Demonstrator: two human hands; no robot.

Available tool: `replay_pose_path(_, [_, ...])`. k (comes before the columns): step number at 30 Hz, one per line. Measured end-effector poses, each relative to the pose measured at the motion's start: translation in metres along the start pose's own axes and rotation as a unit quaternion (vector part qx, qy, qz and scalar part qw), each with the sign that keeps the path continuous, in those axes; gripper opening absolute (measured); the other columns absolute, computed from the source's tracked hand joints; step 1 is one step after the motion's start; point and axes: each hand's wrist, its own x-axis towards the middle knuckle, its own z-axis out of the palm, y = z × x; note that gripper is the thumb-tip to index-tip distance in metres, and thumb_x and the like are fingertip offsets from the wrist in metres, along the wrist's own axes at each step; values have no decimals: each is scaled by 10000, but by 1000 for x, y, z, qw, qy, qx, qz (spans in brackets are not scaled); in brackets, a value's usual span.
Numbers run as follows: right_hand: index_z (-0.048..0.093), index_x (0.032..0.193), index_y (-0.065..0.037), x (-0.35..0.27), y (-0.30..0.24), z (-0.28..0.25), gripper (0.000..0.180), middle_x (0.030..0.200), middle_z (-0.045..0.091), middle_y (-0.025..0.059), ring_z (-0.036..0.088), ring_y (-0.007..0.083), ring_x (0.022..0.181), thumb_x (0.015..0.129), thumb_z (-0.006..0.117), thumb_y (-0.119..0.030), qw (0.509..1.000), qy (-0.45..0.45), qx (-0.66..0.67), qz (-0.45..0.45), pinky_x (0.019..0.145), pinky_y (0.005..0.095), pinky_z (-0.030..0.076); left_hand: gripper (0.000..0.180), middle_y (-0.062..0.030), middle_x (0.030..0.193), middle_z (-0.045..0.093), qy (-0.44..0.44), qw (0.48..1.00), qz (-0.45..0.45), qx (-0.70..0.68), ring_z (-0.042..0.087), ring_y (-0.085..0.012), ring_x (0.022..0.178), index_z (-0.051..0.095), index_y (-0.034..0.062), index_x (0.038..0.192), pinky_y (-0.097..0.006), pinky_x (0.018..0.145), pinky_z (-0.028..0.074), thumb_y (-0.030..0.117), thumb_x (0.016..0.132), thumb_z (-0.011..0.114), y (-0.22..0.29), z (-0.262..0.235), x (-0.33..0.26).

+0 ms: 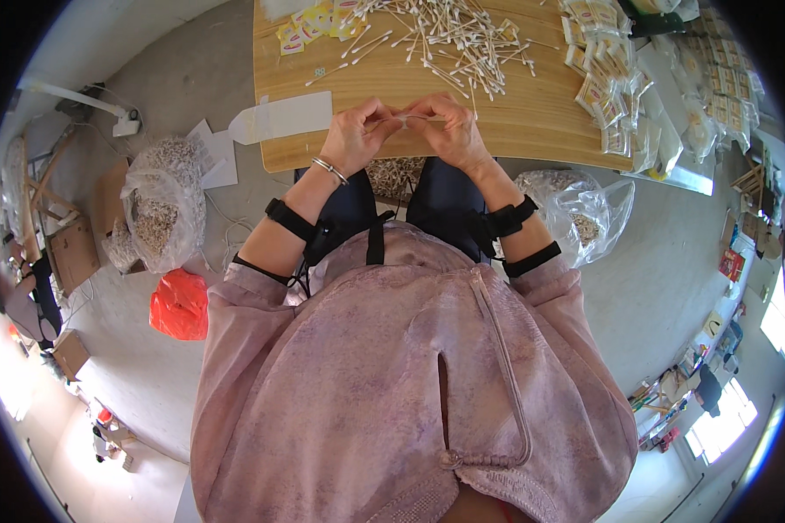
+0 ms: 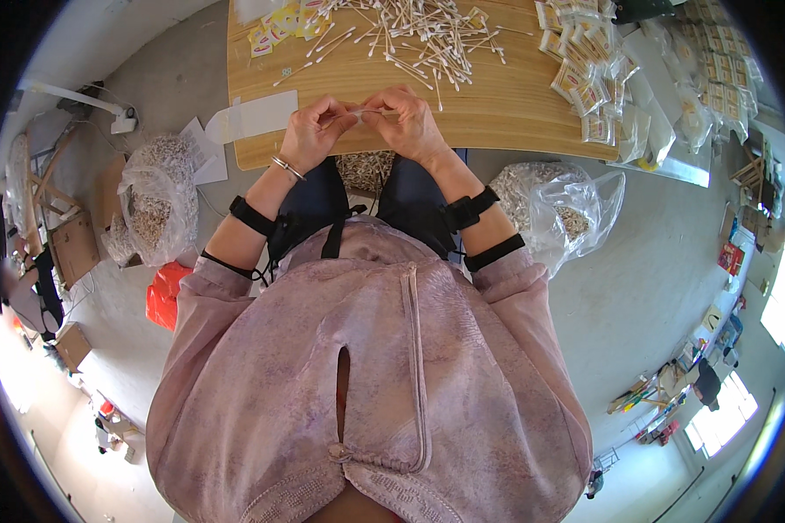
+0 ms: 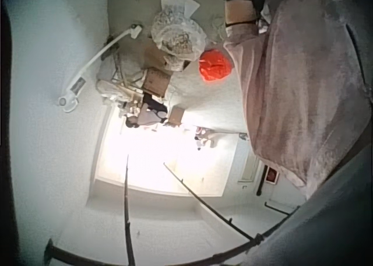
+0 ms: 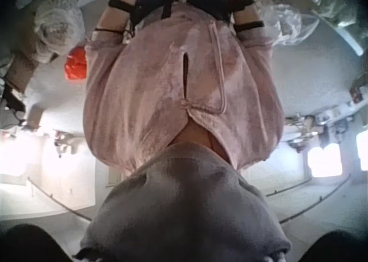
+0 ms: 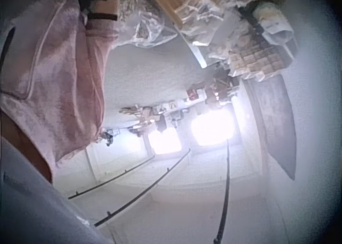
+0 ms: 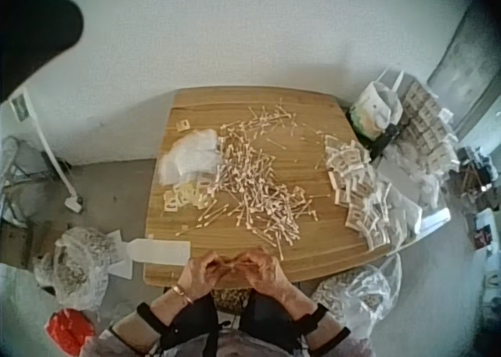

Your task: Packaging cotton swabs into small plastic bags.

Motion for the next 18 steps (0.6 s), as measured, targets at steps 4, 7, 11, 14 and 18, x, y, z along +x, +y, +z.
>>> replay_pose_path(4, [639, 813, -46, 2, 2, 0, 86, 805, 646, 62, 571, 231, 824, 757, 673, -102, 1000, -13, -12, 0, 717, 337, 464, 119, -51, 877, 654, -37, 996, -38, -74, 567, -66, 802, 567, 16, 896, -235, 726, 482, 96, 853, 643, -19, 4, 4])
replay_pose_path(7, [636, 826, -47, 1, 8, 5, 96, 802, 638, 64, 562, 226, 817, 760, 666, -111, 1000, -6, -1, 14, 710, 330, 457, 112, -3, 845, 602, -38, 989, -62, -127, 534, -60, 788, 559, 26, 942, -221, 726, 458, 95, 873, 615, -22, 10, 5])
replay_pose_path(11, [625, 826, -39, 0, 6, 5, 97, 813, 638, 64, 558, 203, 817, 768, 657, -110, 998, -5, 26, 52, 711, 323, 452, 132, -11, 802, 611, -33, 988, -35, -150, 528, -50, 717, 582, 17, 936, -212, 646, 448, 117, 856, 619, -23, 11, 6])
replay_pose_path(14, [650, 875, -47, -3, 17, 6, 135, 828, 643, 60, 556, 188, 820, 776, 677, -135, 997, -3, 46, 55, 711, 316, 449, 119, -7, 793, 604, -38, 987, -31, -155, 525, -47, 715, 581, 22, 931, -209, 640, 444, 111, 859, 615, -25, 12, 9])
replay_pose_path(18, [683, 925, -60, 0, 7, 6, 177, 841, 645, 61, 569, 185, 835, 782, 695, -163, 996, -23, 52, 67, 728, 310, 453, 91, 1, 770, 594, -23, 987, -17, -156, 522, -43, 705, 579, 24, 914, -205, 637, 441, 95, 865, 608, -31, 12, 7])
